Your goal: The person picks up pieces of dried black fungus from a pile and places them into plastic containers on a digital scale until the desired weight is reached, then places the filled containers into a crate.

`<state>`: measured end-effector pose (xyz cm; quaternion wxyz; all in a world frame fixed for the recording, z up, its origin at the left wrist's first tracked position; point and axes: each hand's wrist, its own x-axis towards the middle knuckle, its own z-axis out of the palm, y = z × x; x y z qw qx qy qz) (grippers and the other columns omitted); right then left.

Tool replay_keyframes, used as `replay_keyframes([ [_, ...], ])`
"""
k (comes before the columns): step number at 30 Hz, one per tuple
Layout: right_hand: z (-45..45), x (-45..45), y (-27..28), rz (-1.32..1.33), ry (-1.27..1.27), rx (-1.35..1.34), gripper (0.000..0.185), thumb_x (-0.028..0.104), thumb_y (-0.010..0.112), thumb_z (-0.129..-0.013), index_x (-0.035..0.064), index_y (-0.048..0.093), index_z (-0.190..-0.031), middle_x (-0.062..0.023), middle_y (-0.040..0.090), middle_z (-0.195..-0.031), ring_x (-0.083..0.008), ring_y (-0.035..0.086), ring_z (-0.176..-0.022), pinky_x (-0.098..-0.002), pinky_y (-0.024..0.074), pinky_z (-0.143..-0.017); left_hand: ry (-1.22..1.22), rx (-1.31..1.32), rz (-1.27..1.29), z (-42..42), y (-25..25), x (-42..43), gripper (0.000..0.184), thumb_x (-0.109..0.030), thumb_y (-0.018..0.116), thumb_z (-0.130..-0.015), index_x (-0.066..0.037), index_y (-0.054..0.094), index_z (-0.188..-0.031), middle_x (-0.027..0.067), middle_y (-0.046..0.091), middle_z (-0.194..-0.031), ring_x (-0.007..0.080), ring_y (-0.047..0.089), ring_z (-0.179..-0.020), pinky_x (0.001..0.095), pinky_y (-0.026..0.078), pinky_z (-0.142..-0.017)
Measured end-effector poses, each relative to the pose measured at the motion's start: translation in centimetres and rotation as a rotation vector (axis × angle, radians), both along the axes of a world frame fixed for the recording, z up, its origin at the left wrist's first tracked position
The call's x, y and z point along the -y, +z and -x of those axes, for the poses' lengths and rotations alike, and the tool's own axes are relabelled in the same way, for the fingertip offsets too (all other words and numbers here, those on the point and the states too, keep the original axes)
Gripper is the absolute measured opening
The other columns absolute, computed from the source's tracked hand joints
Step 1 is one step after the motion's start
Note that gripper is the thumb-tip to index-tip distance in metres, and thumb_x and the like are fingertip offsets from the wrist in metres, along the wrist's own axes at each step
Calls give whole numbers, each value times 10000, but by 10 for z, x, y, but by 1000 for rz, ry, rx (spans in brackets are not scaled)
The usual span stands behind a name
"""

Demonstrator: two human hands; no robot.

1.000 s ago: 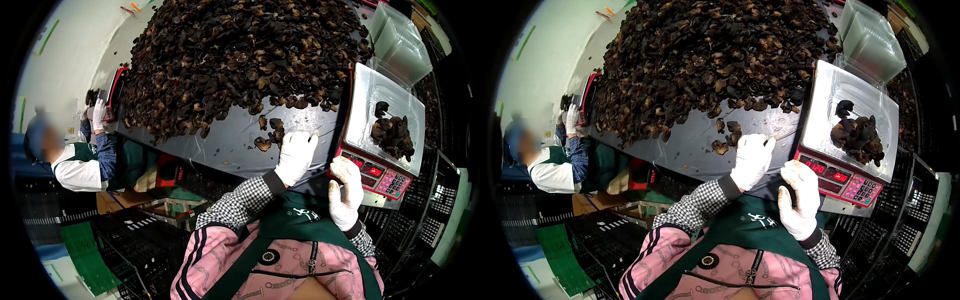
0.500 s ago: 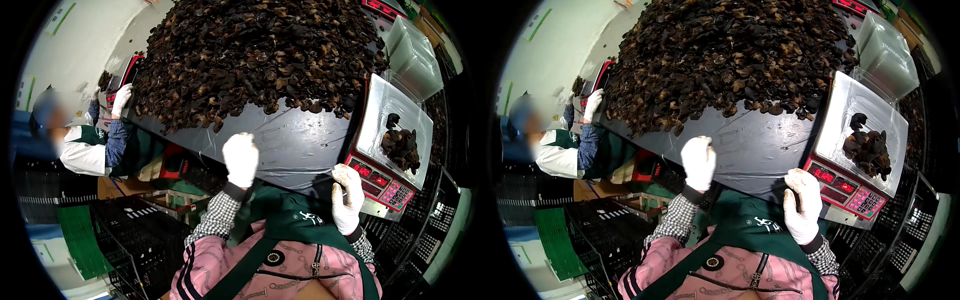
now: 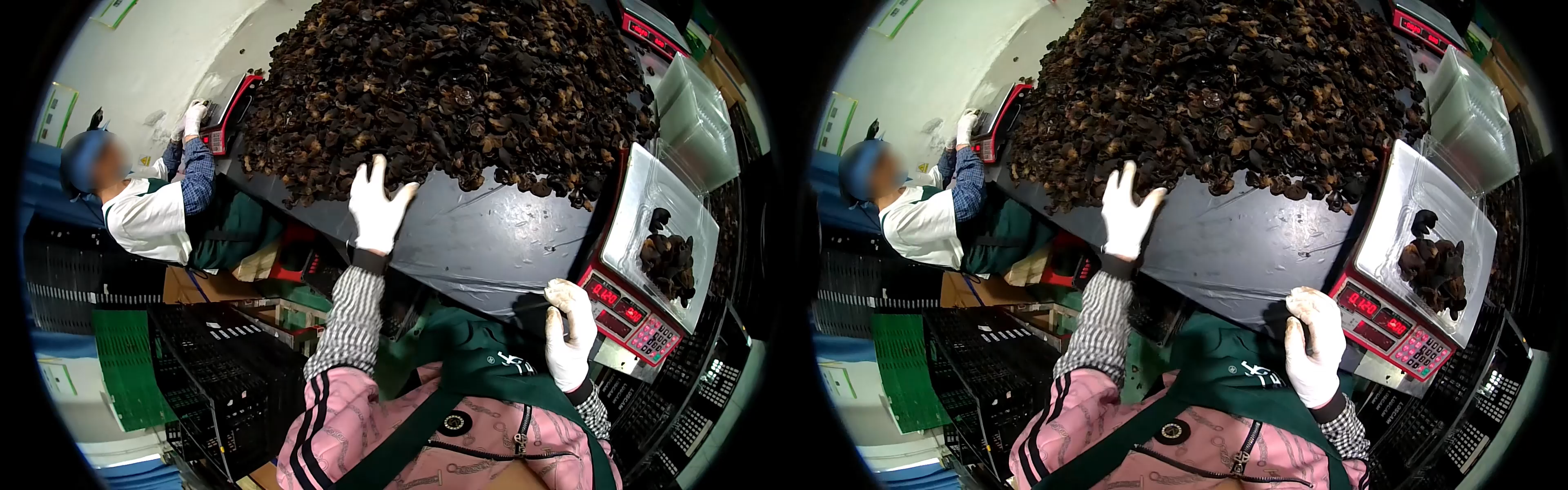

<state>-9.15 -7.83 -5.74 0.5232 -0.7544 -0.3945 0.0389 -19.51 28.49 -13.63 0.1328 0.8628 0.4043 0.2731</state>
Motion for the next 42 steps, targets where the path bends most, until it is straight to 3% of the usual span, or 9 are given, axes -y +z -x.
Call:
replay_keyframes([
  [3, 2, 1, -2, 1, -21, -26, 250, -106, 611, -826, -8, 668, -1050, -172, 676, -1111, -326, 669, -1080, -403, 525, -973, 97, -84, -109, -54, -3, 9, 695, -417, 833, -801, -113, 615, -1387, 268, 486, -1442, 467, 489, -1271, 539, 415, -1066],
  [7, 2, -3, -5, -19, -24, -66, 229, -120, 601, -830, -10, 656, -1023, -167, 678, -1090, -315, 673, -1060, -393, 528, -967, -102, 197, -140, -69, -3, 23, 211, -182, 769, -799, -47, 760, -961, 187, 652, -1132, 348, 635, -987, 455, 511, -872],
  [14, 1, -13, -11, -22, 43, -93, 229, -118, 612, -830, -3, 650, -1025, -172, 680, -1075, -320, 679, -1042, -390, 538, -944, -480, -3, -174, -94, -8, 119, 500, -261, 707, -834, -123, 637, -1310, 170, 534, -1416, 434, 452, -1271, 519, 400, -1027],
  [23, -4, -1, -18, -28, -10, -116, 190, -104, 610, -854, -5, 640, -1014, -170, 683, -1083, -310, 680, -1029, -383, 540, -929, -825, -178, -216, -70, 9, 168, 428, -203, 681, -869, -178, 678, -1297, 29, 650, -1296, 448, 445, -1378, 736, 248, -1128],
  [26, -3, -1, -20, -20, -5, -141, 189, -99, 611, -863, -2, 645, -1021, -166, 686, -1092, -304, 682, -1032, -377, 540, -932, -927, -132, -93, -40, 24, 161, 369, -187, 681, -882, -205, 709, -1250, -13, 688, -1285, 409, 409, -1449, 739, 209, -1150],
  [27, -3, -1, -22, -17, 0, -148, 192, -97, 614, -865, -1, 650, -1028, -165, 687, -1097, -301, 683, -1035, -374, 540, -935, -937, -22, -79, -35, 34, 152, 321, -161, 673, -889, -172, 718, -1206, 24, 704, -1232, 347, 525, -1352, 621, 334, -1148],
  [29, -2, -2, -24, -5, 18, -181, 200, -92, 620, -868, 0, 660, -1040, -163, 690, -1107, -293, 684, -1041, -369, 539, -940, -756, -132, 196, -35, 34, 126, 315, -97, 651, -870, -117, 711, -1179, 79, 713, -1181, 320, 617, -1199, 468, 459, -1070],
  [31, 1, -3, -27, 18, 37, -230, 208, -87, 627, -869, 1, 669, -1053, -159, 692, -1115, -285, 686, -1049, -363, 538, -946, -524, 78, -159, -31, 36, 85, 329, -40, 622, -842, -61, 696, -1162, 118, 718, -1126, 320, 645, -1080, 393, 511, -984],
  [42, 15, -7, -47, 84, 79, -568, 160, -21, 619, -930, -21, 699, -1069, -136, 721, -1083, -229, 698, -980, -320, 538, -906, -270, 99, -57, -24, 10, 0, 391, -102, 679, -888, -65, 666, -1278, 138, 688, -1049, 331, 631, -1020, 421, 509, -920],
])
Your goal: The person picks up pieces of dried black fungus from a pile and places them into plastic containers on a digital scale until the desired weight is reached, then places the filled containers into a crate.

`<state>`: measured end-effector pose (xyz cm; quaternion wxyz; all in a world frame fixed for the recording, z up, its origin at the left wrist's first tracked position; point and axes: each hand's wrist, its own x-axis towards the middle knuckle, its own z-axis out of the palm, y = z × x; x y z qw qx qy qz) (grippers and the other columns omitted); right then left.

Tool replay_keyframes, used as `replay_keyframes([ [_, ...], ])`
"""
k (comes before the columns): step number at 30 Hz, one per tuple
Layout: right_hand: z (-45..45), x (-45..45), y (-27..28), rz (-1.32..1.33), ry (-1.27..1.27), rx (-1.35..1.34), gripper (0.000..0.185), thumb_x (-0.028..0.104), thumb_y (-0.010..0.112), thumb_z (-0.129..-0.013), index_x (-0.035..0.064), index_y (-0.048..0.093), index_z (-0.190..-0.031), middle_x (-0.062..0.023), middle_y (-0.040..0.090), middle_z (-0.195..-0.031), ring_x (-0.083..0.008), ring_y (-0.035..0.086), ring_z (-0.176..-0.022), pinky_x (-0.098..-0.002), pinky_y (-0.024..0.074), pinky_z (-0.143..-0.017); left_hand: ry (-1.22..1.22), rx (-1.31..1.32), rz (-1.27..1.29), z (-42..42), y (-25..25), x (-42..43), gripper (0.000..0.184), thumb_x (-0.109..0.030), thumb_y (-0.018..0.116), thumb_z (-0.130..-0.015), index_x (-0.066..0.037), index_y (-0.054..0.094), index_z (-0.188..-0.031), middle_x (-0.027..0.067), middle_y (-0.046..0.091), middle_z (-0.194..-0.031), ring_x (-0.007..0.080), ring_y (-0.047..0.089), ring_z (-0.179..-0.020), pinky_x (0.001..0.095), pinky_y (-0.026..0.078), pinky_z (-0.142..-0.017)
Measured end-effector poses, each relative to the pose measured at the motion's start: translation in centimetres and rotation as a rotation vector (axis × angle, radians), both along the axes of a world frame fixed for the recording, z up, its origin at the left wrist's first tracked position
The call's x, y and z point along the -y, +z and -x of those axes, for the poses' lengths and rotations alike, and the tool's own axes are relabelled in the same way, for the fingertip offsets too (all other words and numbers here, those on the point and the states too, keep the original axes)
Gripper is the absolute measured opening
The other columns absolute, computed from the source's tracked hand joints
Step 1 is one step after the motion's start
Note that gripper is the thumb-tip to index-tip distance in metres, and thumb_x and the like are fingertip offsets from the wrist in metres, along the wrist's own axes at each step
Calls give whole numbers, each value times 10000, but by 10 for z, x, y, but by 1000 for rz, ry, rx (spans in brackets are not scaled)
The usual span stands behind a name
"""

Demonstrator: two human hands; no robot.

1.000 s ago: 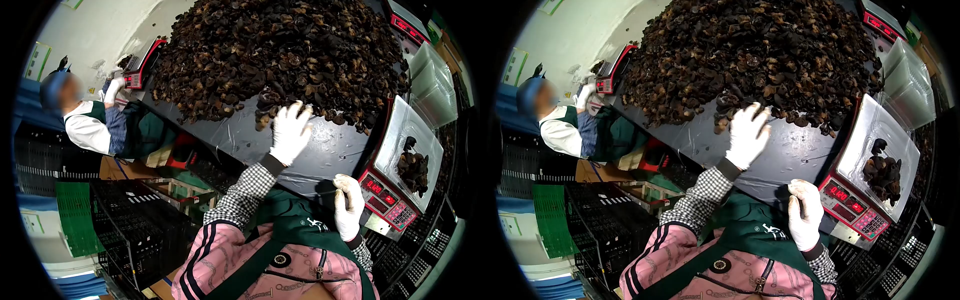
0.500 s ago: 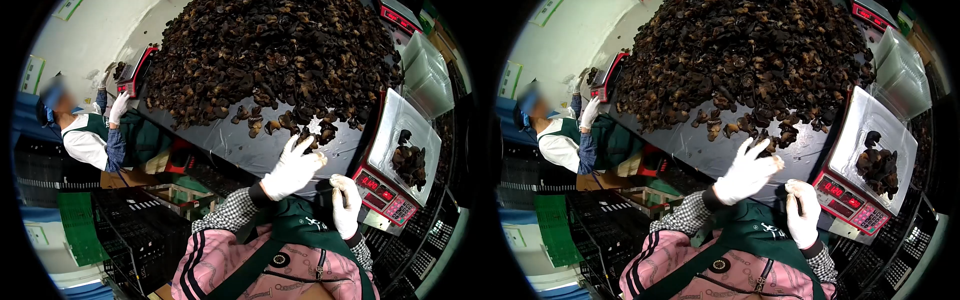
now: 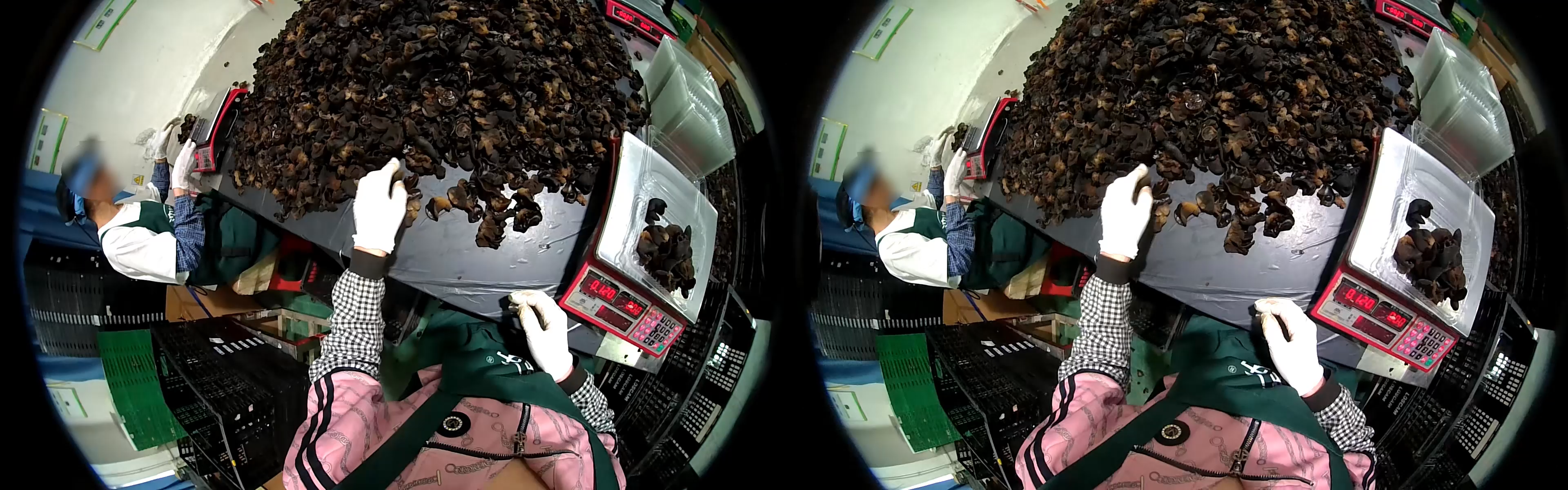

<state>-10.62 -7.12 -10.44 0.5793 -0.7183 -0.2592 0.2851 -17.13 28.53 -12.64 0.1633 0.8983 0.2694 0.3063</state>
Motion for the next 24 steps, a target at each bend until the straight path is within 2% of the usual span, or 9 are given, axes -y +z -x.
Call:
replay_keyframes([
  [3, 1, -3, -1, -11, 18, -243, 175, 21, 577, -987, -18, 706, -1098, -115, 727, -1087, -190, 701, -926, -308, 550, -860, -55, -155, 18, -12, -11, 6, 423, -128, 687, -889, -59, 647, -1304, 156, 680, -1167, 329, 622, -1121, 398, 500, -987],
  [5, 1, -7, 0, -27, 0, -482, 195, 39, 551, -1012, -22, 707, -1113, -110, 727, -1095, -185, 701, -913, -301, 553, -846, -111, -54, -30, -16, -29, -5, 446, -99, 655, -888, -46, 614, -1328, 137, 647, -1075, 328, 603, -1055, 425, 501, -937],
  [9, -1, -15, -11, -266, 42, -974, 377, 260, 517, -1081, -23, 586, -1321, -157, 684, -1164, -246, 703, -996, -333, 574, -860, -66, 25, 144, -14, 30, 41, 362, -13, 635, -871, -31, 680, -1230, 157, 706, -1085, 289, 688, -965, 362, 547, -871],
  [11, 1, -21, -14, -315, 52, -1101, 589, 471, 459, -1087, 17, 449, -1462, -177, 634, -1261, -309, 698, -1072, -400, 596, -883, -308, 129, 204, -6, 48, 82, 327, -14, 650, -844, -41, 711, -1165, 136, 724, -1093, 291, 706, -909, 364, 569, -818],
  [14, -1, -34, -16, -454, 61, -1311, 684, 596, 419, -1061, 88, 391, -1518, -164, 627, -1285, -303, 694, -1108, -435, 614, -860, -582, -136, 449, 17, 54, 144, 424, -111, 720, -835, -67, 683, -1255, 130, 713, -1117, 310, 668, -1023, 388, 548, -898],
  [17, 0, -36, -21, -374, -112, -1320, 493, 460, 517, -1059, 63, 551, -1350, -121, 662, -1121, -258, 684, -983, -375, 570, -716, -682, -215, 469, 15, 77, 157, 428, -166, 761, -841, -64, 682, -1249, 134, 685, -1194, 318, 639, -1091, 393, 536, -921],
  [19, -3, -30, -36, -354, -29, -1310, 329, 338, 580, -1044, 46, 655, -1175, -85, 666, -968, -205, 643, -790, -301, 478, -580, -529, -116, 36, 9, 52, 131, 390, -144, 745, -861, -54, 680, -1235, 140, 674, -1220, 332, 627, -1111, 400, 527, -942],
  [20, -2, -31, -30, -358, -66, -1336, 240, 264, 609, -1021, 38, 668, -1075, -58, 630, -864, -168, 537, -659, -271, 379, -535, -290, -142, 120, 2, 46, 122, 377, -123, 725, -874, -51, 671, -1240, 149, 671, -1220, 350, 622, -1107, 408, 519, -959],
  [24, -4, -26, -23, -321, 12, -1289, 272, 149, 591, -997, 27, 618, -1238, -74, 616, -837, -181, 551, -655, -291, 424, -548, -95, -161, -49, -7, -5, 79, 396, -70, 663, -903, -33, 627, -1296, 144, 669, -1116, 324, 634, -1023, 400, 537, -884],
])
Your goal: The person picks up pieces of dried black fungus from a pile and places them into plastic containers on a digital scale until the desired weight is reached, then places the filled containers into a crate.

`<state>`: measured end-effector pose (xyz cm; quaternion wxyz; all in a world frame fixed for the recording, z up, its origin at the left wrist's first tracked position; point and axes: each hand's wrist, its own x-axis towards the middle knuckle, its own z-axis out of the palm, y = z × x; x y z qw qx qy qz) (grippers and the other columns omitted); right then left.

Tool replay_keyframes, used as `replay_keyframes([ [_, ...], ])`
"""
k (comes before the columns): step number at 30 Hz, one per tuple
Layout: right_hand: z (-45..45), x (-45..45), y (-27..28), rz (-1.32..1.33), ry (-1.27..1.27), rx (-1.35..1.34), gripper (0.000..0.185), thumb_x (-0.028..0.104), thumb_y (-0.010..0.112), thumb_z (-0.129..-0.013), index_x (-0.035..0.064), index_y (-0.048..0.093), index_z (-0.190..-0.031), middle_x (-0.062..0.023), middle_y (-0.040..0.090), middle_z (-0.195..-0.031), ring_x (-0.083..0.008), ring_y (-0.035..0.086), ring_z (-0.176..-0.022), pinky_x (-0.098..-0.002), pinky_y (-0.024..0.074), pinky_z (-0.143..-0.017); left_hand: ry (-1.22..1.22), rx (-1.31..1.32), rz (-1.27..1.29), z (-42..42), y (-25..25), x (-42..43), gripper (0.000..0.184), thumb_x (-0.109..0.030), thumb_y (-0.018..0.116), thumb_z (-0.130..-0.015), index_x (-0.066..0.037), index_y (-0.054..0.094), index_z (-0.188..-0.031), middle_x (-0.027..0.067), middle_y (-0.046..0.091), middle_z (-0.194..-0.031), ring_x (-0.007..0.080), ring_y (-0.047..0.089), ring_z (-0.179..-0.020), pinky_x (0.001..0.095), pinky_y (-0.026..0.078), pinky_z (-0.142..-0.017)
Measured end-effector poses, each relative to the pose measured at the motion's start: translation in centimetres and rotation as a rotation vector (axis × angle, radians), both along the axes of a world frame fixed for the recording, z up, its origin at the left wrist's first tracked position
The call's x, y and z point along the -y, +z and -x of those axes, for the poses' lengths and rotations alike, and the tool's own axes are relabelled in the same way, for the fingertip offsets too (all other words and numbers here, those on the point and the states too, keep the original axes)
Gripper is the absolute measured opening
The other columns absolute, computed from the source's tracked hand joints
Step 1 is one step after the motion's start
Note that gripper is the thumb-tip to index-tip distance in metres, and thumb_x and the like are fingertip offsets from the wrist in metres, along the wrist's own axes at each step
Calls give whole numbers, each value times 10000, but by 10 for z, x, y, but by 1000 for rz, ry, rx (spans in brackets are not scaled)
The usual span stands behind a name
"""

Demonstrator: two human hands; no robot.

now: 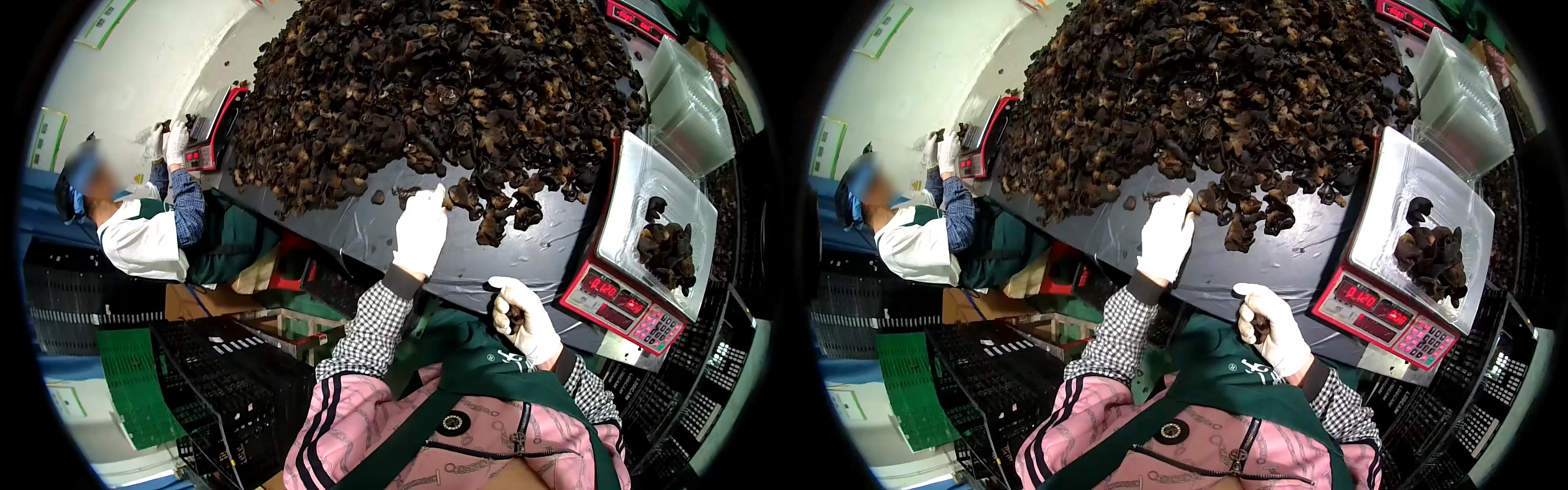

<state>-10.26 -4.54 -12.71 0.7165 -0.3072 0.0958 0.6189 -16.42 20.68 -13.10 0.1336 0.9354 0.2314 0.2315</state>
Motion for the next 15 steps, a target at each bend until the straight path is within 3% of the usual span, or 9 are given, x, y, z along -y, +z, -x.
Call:
replay_keyframes([
  [1, -1, -1, 4, 26, 4, 14, 315, 118, 579, -988, 27, 603, -1289, -89, 633, -853, -187, 563, -664, -296, 441, -557, -20, -4, 48, 1, 2, 2, 367, -63, 656, -905, -31, 640, -1270, 142, 672, -1084, 319, 640, -996, 401, 540, -868],
  [2, -3, 3, -4, 38, 11, -33, 525, 42, 549, -955, 64, 482, -1475, -125, 664, -982, -243, 656, -772, -322, 514, -604, -51, 41, 102, 3, 4, 12, 338, -59, 653, -904, -28, 651, -1240, 141, 675, -1055, 317, 647, -972, 397, 542, -854],
  [5, -2, -2, 20, -26, -55, -73, 723, -4, 540, -918, 112, 311, -1595, -163, 648, -1219, -319, 708, -973, -344, 568, -658, -276, 59, 396, 20, 45, 54, 286, -63, 676, -892, -30, 682, -1176, 139, 695, -1035, 311, 668, -968, 391, 551, -854],
  [6, -3, -2, 15, -141, -57, -51, 848, -24, 540, -891, 150, 183, -1640, -170, 581, -1384, -355, 686, -1120, -348, 587, -685, -330, 40, 541, 26, 54, 65, 269, -75, 684, -893, -32, 690, -1158, 132, 704, -1056, 312, 668, -985, 394, 550, -870],
  [7, -4, -1, 10, -185, -59, 20, 786, -7, 557, -891, 123, 265, -1609, -171, 556, -1438, -343, 680, -1133, -328, 579, -674, -382, 24, 688, 31, 59, 71, 252, -87, 691, -893, -33, 698, -1140, 124, 713, -1078, 312, 669, -1002, 398, 549, -887],
  [9, -8, -2, 11, -169, -46, -18, 640, 18, 579, -904, 92, 417, -1519, -149, 598, -1358, -307, 686, -1111, -309, 565, -653, -383, 63, 224, 29, 60, 46, 227, -108, 697, -897, -37, 709, -1112, 119, 718, -1128, 308, 663, -1035, 396, 537, -915],
  [11, -8, 3, 3, -119, -62, 81, 257, 79, 609, -944, 11, 623, -1192, -138, 670, -1119, -244, 699, -978, -277, 522, -602, -141, 197, 16, 29, 38, -12, 252, -59, 663, -862, -46, 716, -1108, 125, 708, -1161, 306, 648, -1038, 402, 513, -935],
  [14, -7, 4, 2, -97, -64, 82, 109, 114, 614, -978, 10, 618, -1012, -115, 640, -924, -201, 636, -776, -263, 474, -545, 261, -53, -265, 36, 28, -84, 402, -8, 642, -821, -63, 677, -1217, 139, 673, -1245, 338, 599, -1054, 411, 489, -949],
  [15, -6, 5, 5, -57, -63, 84, 120, 134, 620, -993, 17, 606, -966, -101, 617, -864, -186, 605, -724, -258, 454, -525, 255, -40, -365, 42, 6, -107, 371, -23, 654, -822, -74, 688, -1187, 131, 692, -1151, 335, 606, -1009, 425, 497, -904],
])
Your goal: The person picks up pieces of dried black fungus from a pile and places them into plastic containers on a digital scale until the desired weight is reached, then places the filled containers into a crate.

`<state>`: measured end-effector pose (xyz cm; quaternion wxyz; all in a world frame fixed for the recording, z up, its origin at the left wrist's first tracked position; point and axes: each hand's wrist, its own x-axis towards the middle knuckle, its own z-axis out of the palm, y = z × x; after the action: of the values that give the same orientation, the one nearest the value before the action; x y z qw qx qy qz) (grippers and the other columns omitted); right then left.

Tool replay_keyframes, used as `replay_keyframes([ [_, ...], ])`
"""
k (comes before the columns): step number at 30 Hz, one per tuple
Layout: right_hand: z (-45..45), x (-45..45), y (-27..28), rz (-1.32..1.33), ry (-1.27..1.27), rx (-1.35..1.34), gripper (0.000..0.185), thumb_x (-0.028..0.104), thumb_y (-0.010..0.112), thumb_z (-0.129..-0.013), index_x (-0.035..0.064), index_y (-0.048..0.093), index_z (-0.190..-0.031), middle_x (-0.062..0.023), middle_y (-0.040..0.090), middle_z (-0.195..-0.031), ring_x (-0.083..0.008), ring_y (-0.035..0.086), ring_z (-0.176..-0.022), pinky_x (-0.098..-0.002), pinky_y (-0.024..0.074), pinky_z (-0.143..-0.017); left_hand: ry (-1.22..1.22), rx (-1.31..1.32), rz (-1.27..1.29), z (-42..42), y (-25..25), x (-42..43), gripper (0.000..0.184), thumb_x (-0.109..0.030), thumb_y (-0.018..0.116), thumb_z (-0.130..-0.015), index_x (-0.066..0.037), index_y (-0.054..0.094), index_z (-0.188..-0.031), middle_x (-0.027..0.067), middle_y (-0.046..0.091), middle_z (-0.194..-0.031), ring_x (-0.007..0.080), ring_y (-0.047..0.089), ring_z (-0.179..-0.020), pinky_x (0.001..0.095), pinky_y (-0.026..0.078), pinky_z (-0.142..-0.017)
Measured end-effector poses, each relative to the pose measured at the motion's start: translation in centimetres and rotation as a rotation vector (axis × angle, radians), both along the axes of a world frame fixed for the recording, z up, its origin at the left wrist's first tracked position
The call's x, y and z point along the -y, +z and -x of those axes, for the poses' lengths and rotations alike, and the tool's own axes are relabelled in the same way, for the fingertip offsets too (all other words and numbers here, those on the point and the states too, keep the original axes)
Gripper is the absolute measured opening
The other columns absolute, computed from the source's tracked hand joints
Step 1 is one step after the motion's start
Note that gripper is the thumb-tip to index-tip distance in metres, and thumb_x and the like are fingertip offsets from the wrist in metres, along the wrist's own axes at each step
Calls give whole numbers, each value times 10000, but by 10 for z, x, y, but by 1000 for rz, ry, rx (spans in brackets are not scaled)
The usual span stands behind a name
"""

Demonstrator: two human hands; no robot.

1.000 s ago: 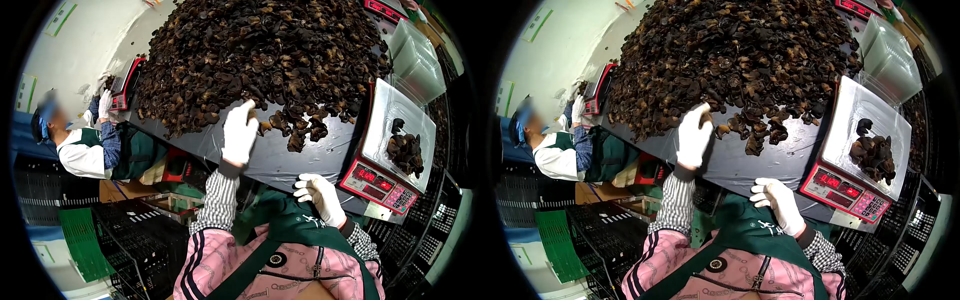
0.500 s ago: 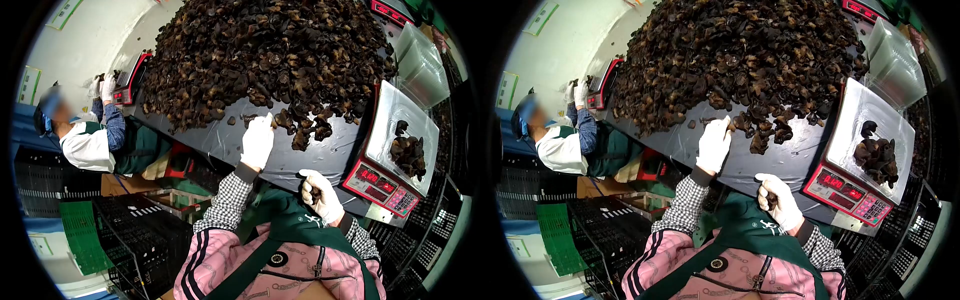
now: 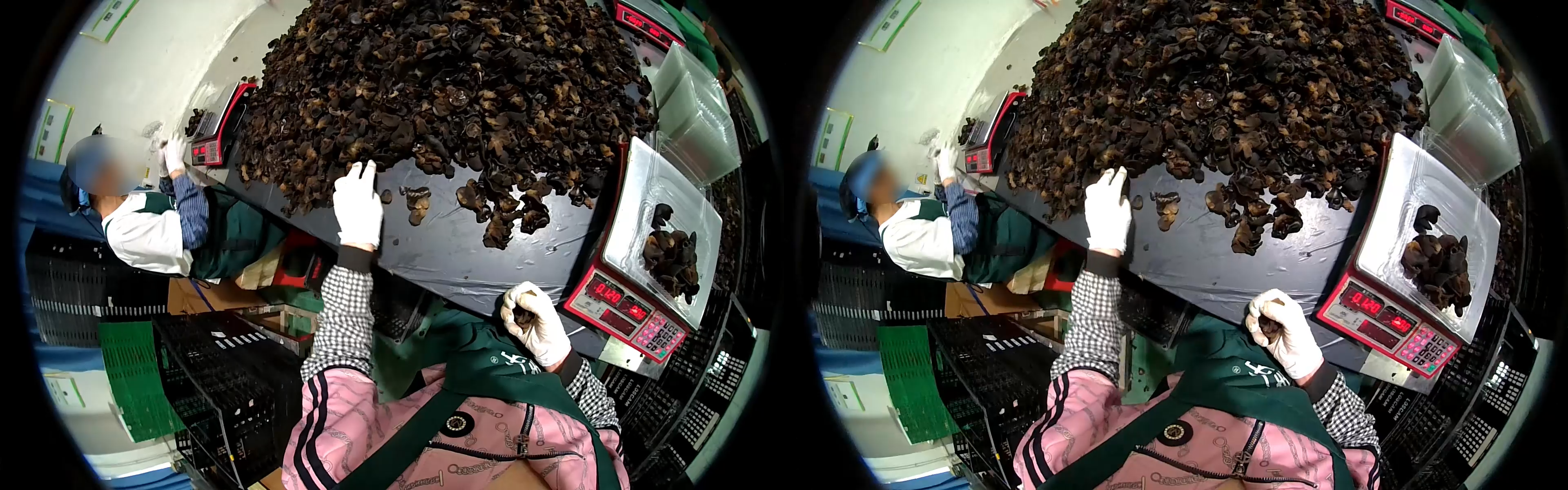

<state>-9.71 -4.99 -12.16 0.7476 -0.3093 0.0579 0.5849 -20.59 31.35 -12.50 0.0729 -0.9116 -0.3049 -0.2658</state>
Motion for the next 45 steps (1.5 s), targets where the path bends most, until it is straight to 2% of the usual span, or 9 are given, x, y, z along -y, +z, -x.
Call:
replay_keyframes([
  [3, 2, 4, -9, -26, 13, -4, 206, 231, 617, -1029, 32, 586, -987, -59, 557, -790, -172, 550, -657, -267, 408, -508, -63, -7, 22, 10, -9, -16, 226, -53, 664, -838, -91, 718, -1054, 84, 665, -902, 310, 599, -893, 429, 495, -810],
  [6, 2, 2, -3, -16, 47, 25, 240, 172, 587, -1007, -4, 602, -1168, -78, 603, -833, -182, 578, -660, -272, 440, -526, -145, 257, 187, 2, 14, 16, 199, -66, 670, -886, -90, 730, -1075, 86, 693, -936, 301, 616, -904, 402, 499, -846],
  [16, 1, -2, 3, -39, 166, -29, 607, 74, 494, -885, 9, 462, -1489, -186, 668, -1285, -290, 720, -1004, -299, 549, -674, -233, -175, 484, -36, 4, 40, 305, -169, 682, -884, -71, 699, -1173, 112, 687, -1126, 283, 651, -1029, 389, 519, -909],
  [20, 1, -4, 6, -43, 156, -48, 685, 95, 516, -866, 40, 404, -1540, -196, 594, -1398, -323, 689, -1118, -327, 564, -710, -317, 114, 543, -41, -2, 42, 183, -132, 657, -880, -100, 718, -1049, 108, 654, -947, 311, 639, -913, 391, 542, -806],
  [24, 2, -5, 6, -68, 120, -89, 739, 104, 531, -869, 86, 345, -1584, -188, 524, -1481, -334, 644, -1206, -344, 573, -743, -332, 397, 1349, -33, 37, 82, 188, -30, 662, -939, 0, 724, -1114, 78, 749, -1079, 146, 694, -964, 280, 538, -874],
  [29, -1, -18, 21, -72, 47, -9, 809, 96, 510, -870, 157, 253, -1635, -143, 422, -1580, -329, 592, -1283, -317, 550, -752, -439, 128, 1692, -25, 45, 135, 251, -6, 671, -955, 24, 710, -1200, 82, 736, -1152, 126, 672, -1031, 277, 534, -931],
  [36, -9, -12, -5, -90, -46, 15, 445, 72, 550, -931, 39, 550, -1375, -120, 619, -1308, -262, 668, -1161, -287, 552, -660, -496, 360, 2226, -21, 33, 139, 507, -30, 588, -996, 61, 471, -1481, 184, 628, -1363, 209, 645, -1165, 316, 510, -1024],
  [41, -6, -7, -3, -8, -69, 28, 167, 187, 628, -1023, 39, 631, -1102, -83, 679, -1064, -217, 712, -970, -291, 538, -621, -489, 444, 2202, -17, 29, 139, 527, -19, 594, -982, 60, 459, -1486, 198, 606, -1387, 228, 645, -1157, 311, 504, -1012],
  [45, -1, -9, 0, 76, -71, -9, 225, 238, 618, -1041, 58, 585, -911, -62, 614, -847, -181, 603, -686, -274, 450, -524, -380, 309, 2081, -2, 42, 136, 466, 6, 590, -968, 36, 543, -1432, 142, 677, -1269, 155, 639, -1069, 263, 503, -924],
])
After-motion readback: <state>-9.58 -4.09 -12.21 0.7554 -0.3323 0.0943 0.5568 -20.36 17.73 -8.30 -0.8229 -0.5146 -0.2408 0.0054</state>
